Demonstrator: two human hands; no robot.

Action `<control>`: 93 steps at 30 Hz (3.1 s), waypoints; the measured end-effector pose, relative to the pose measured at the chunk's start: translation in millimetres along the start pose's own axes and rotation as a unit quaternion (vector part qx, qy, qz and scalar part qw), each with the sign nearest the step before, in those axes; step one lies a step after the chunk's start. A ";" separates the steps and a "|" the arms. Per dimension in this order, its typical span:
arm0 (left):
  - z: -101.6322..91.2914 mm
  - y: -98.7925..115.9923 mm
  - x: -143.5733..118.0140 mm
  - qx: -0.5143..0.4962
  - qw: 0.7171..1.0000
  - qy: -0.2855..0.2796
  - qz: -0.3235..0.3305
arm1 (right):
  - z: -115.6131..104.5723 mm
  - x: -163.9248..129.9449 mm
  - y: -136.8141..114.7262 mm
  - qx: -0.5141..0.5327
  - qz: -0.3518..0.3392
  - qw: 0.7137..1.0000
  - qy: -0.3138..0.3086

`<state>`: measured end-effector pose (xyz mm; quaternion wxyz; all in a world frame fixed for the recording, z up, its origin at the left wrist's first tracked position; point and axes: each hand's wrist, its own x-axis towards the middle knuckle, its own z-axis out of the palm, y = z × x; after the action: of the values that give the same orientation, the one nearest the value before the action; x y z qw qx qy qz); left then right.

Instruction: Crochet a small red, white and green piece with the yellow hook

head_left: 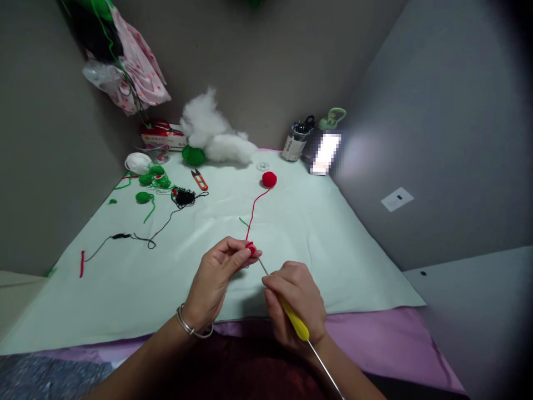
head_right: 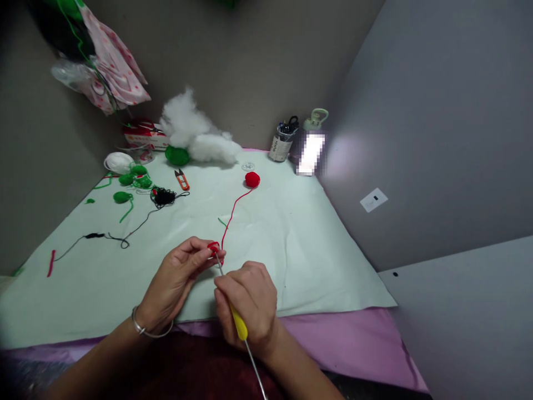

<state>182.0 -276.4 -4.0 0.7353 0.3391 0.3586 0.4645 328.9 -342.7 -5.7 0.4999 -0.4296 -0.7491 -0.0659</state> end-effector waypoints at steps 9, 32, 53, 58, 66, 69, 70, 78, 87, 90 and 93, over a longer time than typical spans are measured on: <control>1.5 -0.8 -0.6 -0.023 0.999 -0.014 -0.026 | 6.8 -3.9 5.3 -0.078 -0.039 0.996 0.018; -0.7 5.8 -3.4 0.008 0.998 -0.059 -0.027 | 3.3 -0.4 5.2 -0.094 -0.047 0.994 -0.004; -10.2 8.5 -5.0 -0.026 0.979 -0.177 -0.093 | 4.5 -0.7 17.9 0.398 0.389 0.828 0.066; -7.1 6.8 -4.8 -0.036 0.983 -0.163 -0.083 | 6.8 -3.9 16.9 0.405 0.407 0.816 0.065; -4.2 -0.9 -3.4 0.025 0.992 -0.127 -0.012 | 6.4 1.2 11.5 0.376 0.325 0.865 0.064; -6.1 -5.2 -1.6 0.053 0.989 -0.134 0.016 | 7.2 2.3 8.4 0.409 0.351 0.840 0.058; -6.8 -6.4 -1.0 0.061 0.988 -0.141 0.021 | 7.6 2.5 7.6 0.423 0.364 0.828 0.057; -6.1 -7.3 -1.3 0.069 0.982 -0.175 0.024 | 8.4 9.5 10.2 0.525 0.424 0.732 0.096; -3.9 -2.8 -5.1 0.017 0.995 -0.094 0.001 | 4.6 9.5 16.7 0.559 0.427 0.704 0.101; 1.0 2.4 -3.5 -0.064 0.992 -0.102 -0.047 | 3.0 9.1 14.7 0.555 0.412 0.716 0.094; 10.5 11.1 1.7 -0.122 0.985 -0.108 -0.061 | 2.5 7.2 11.2 0.553 0.398 0.728 0.078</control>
<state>186.5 -272.8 10.3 0.8322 0.2729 0.2378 0.4199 334.2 -330.2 -4.8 0.6859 -0.3289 -0.3720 0.5320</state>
